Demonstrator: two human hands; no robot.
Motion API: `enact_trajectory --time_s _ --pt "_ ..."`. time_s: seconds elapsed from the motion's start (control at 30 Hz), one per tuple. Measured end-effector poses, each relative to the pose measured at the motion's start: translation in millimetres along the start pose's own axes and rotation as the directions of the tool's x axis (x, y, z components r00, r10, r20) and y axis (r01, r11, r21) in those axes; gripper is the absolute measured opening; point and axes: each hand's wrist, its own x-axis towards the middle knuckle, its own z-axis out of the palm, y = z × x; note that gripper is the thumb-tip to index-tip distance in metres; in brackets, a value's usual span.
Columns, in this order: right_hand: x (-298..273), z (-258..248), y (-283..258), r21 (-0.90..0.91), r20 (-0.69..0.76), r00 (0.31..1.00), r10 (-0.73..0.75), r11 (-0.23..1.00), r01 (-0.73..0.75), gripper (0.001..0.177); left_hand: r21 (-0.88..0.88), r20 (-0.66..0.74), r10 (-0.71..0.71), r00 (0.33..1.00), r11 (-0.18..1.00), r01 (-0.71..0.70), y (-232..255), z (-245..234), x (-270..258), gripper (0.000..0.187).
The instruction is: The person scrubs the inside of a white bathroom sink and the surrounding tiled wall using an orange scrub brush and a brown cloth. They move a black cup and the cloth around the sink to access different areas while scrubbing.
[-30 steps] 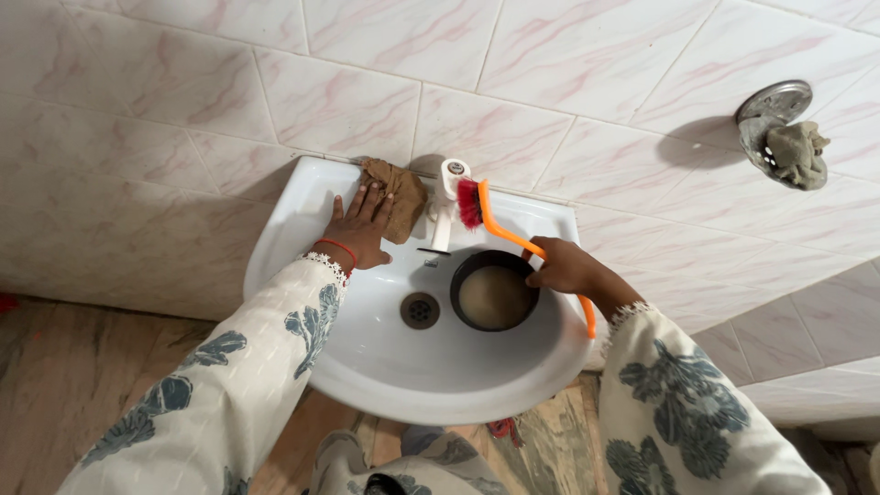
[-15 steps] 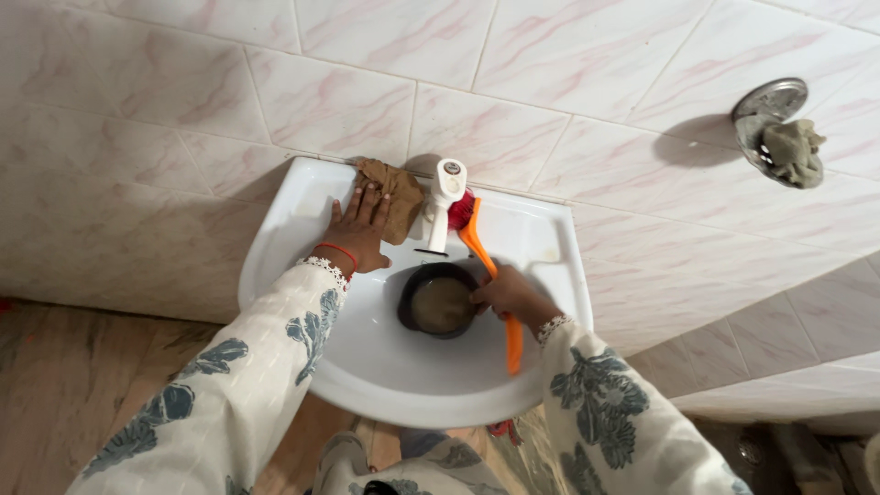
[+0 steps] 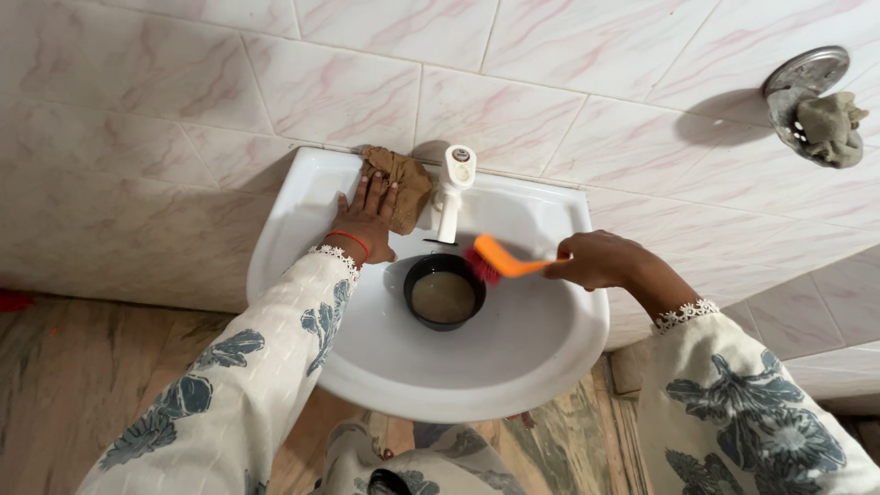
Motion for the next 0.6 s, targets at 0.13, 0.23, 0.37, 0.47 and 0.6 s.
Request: enact_trajectory --time_s 0.13,0.23,0.37,0.47,0.6 --pt "-2.5 25.1 -37.3 -0.202 -0.103 0.972 -0.212 0.961 0.188 0.032 0.004 0.012 -0.004 1.0 1.0 0.004 1.2 -0.7 3.5 0.134" --pt "3.6 44.9 -74.2 -0.323 -0.268 0.927 -0.263 0.931 0.17 0.02 -0.009 -0.002 0.008 1.0 1.0 -0.008 -2.1 1.4 3.9 0.132" --pt "-2.0 45.0 -103.7 -0.453 -0.41 0.834 -0.37 0.876 0.166 0.015 -0.022 0.017 0.025 1.0 0.999 -0.025 -4.5 -4.2 1.9 0.128" --pt "-10.3 48.2 -113.7 -0.51 -0.42 0.809 -0.412 0.844 0.165 0.015 -0.064 0.02 0.032 0.999 0.997 -0.03 -4.9 -13.4 -0.2 0.123" --pt "0.7 58.7 -132.7 -0.48 -0.419 0.799 -0.431 0.852 0.208 0.015 -0.066 0.002 0.006 1.0 0.998 -0.006 -8.3 -37.4 -1.0 0.099"
